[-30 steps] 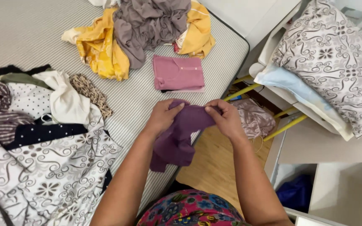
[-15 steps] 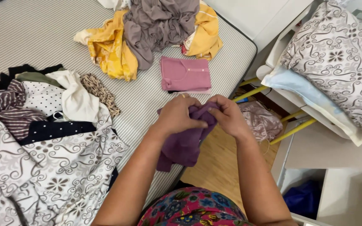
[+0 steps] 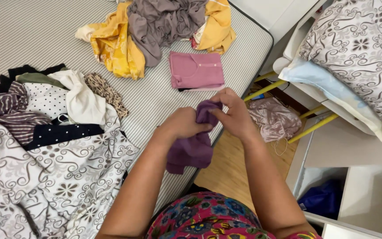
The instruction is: Folding various items of clothing on a bed.
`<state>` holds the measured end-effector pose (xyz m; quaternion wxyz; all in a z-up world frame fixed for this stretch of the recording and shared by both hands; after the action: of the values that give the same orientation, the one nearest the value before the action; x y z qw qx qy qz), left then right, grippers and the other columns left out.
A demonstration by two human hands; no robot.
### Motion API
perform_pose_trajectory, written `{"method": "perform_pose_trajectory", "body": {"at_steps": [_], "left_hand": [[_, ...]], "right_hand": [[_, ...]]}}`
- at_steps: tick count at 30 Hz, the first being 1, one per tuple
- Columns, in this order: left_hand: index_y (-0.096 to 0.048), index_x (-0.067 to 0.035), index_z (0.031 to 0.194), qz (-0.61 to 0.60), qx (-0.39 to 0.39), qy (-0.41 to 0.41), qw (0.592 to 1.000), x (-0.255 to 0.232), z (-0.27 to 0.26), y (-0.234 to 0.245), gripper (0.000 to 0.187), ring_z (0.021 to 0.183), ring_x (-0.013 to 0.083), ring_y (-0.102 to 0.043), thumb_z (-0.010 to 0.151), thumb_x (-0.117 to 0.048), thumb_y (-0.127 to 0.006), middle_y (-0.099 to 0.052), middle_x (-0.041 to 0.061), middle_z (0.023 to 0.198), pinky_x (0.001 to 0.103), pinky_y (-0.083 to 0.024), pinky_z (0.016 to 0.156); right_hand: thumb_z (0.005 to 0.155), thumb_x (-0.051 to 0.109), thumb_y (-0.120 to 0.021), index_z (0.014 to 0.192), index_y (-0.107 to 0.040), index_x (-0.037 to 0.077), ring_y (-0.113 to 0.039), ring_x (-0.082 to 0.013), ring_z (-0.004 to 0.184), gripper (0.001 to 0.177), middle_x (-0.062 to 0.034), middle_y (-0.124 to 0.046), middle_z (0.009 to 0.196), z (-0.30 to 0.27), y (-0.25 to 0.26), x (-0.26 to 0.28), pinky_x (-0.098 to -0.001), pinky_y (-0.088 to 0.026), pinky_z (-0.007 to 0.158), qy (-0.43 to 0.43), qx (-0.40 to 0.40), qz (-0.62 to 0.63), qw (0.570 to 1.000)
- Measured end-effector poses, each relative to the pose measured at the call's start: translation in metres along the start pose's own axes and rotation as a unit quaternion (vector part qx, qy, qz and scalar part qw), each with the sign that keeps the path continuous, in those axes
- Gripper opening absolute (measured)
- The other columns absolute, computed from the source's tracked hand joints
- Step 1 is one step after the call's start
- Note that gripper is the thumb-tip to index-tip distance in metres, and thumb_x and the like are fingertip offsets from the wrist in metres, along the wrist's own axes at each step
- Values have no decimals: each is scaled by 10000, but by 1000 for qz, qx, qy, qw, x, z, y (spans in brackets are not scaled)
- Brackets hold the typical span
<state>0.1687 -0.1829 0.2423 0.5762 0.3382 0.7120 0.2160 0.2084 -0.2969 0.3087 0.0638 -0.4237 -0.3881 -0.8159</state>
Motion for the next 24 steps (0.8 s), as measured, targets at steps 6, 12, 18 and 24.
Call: {"method": "perform_pose_trajectory", "body": {"at_steps": [6, 12, 18, 24], "left_hand": [[-763, -1, 1069, -261, -28, -1, 965, 31, 5, -1, 528, 845, 226, -753, 896, -489, -658, -799, 136, 937, 369, -569, 767], [-659, 10, 1259, -467, 29, 0, 884, 26, -6, 1, 578, 904, 160, -738, 938, -469, -615, -780, 76, 1059, 311, -596, 781], [-618, -6, 1343, -547, 56, -82, 831, 10, -16, 15, 596, 970, 157, -726, 974, -472, -577, -739, 99, 1156, 313, -591, 850], [-609, -7, 1370, -520, 93, -36, 848, 12, -25, 12, 628, 971, 169, -726, 966, -486, -565, -743, 104, 1178, 323, -584, 868]], "right_hand": [[848, 94, -828, 986, -656, 15, -490, -184, 780, 235, -53, -516, 905, -25, 6, -45, -322, -456, 690, -100, -233, -47, 966], [1146, 447, -463, 968, -669, -46, -673, -218, 895, 562, -123, -696, 950, -38, -42, -157, -357, -565, 818, -221, -89, 264, 935], [1031, 385, -478, 1488, -498, -12, -530, -189, 1356, 606, -78, -584, 1473, -31, -74, -111, -339, -361, 1169, -176, 89, 270, 942], [1017, 205, -526, 1511, -438, 8, -514, -218, 1377, 539, -109, -543, 1488, -29, -79, -98, -367, -364, 1183, -190, 98, 445, 870]]}}
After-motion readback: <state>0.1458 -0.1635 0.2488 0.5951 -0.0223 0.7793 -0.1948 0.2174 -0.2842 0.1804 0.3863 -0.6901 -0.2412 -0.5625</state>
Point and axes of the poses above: each hand's wrist, its own z-axis towards the middle knuckle, its own y-axis out of the back of the hand, x = y × z, the point moved 10 cm from there along z, towards the middle knuckle
